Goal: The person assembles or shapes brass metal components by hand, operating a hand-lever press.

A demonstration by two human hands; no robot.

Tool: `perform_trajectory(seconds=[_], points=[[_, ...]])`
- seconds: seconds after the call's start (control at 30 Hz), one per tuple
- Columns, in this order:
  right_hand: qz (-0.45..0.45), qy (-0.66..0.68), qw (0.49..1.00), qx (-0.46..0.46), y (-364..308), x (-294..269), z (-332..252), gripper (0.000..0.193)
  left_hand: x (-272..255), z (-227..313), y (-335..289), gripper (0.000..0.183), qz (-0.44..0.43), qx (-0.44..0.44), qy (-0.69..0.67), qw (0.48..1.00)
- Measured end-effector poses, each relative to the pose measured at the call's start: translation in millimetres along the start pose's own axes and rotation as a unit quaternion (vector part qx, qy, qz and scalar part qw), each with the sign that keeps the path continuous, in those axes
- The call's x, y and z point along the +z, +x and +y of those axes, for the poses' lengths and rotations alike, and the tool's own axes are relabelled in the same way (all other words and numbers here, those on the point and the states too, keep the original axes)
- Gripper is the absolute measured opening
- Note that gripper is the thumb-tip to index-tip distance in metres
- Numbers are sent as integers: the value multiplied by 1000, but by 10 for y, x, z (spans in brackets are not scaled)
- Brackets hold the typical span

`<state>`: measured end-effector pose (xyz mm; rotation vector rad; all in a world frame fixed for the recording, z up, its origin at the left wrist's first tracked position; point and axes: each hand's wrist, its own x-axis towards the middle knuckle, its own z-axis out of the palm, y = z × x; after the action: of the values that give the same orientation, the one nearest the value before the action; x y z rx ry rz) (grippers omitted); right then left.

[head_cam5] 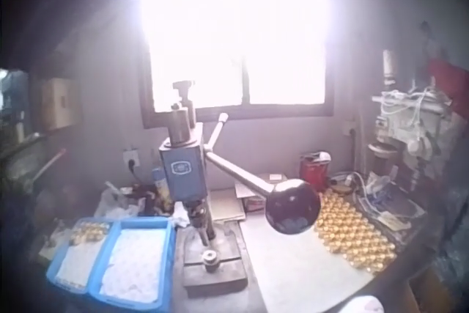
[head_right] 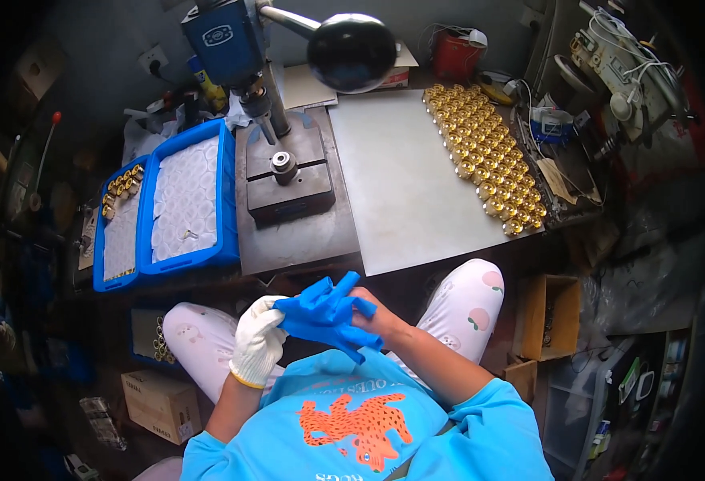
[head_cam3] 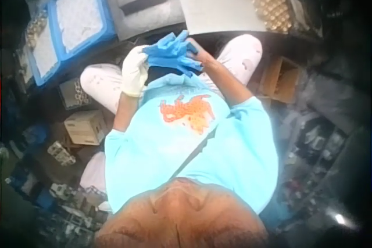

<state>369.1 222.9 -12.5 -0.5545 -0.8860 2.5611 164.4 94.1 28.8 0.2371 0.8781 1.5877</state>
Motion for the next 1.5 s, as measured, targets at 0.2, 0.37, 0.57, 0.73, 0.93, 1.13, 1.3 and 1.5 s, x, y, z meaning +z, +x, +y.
perform_trajectory(seconds=[0.2, 0.37, 0.57, 0.73, 0.93, 1.13, 1.3, 1.5], points=[[-23, -115, 991, 67, 26, 532, -352, 55, 59, -23, 38, 23, 52, 91, 132, 986], [-31, -354, 934, -48, 5, 641, -333, 21, 234, 66, -7, 23, -33, 49, -32, 998], [169, -539, 780, -269, 108, 878, -473, 13, 349, 19, -148, 21, -100, -65, -45, 992], [149, -425, 851, -271, 195, 914, -352, 17, 486, 24, -181, 16, 17, 37, 273, 961], [-55, -185, 981, 1, 63, 1018, -447, 21, 243, 160, 90, 20, 128, 215, 174, 952], [215, -547, 772, -241, 174, 850, -360, 24, 576, -56, -143, 33, 1, 160, 251, 955], [203, -572, 740, -289, 244, 817, -368, 34, 643, -120, -115, 34, 25, 231, 307, 923], [0, -446, 875, -188, 26, 1044, -466, 37, 524, 184, 30, 29, 130, 272, 273, 913]])
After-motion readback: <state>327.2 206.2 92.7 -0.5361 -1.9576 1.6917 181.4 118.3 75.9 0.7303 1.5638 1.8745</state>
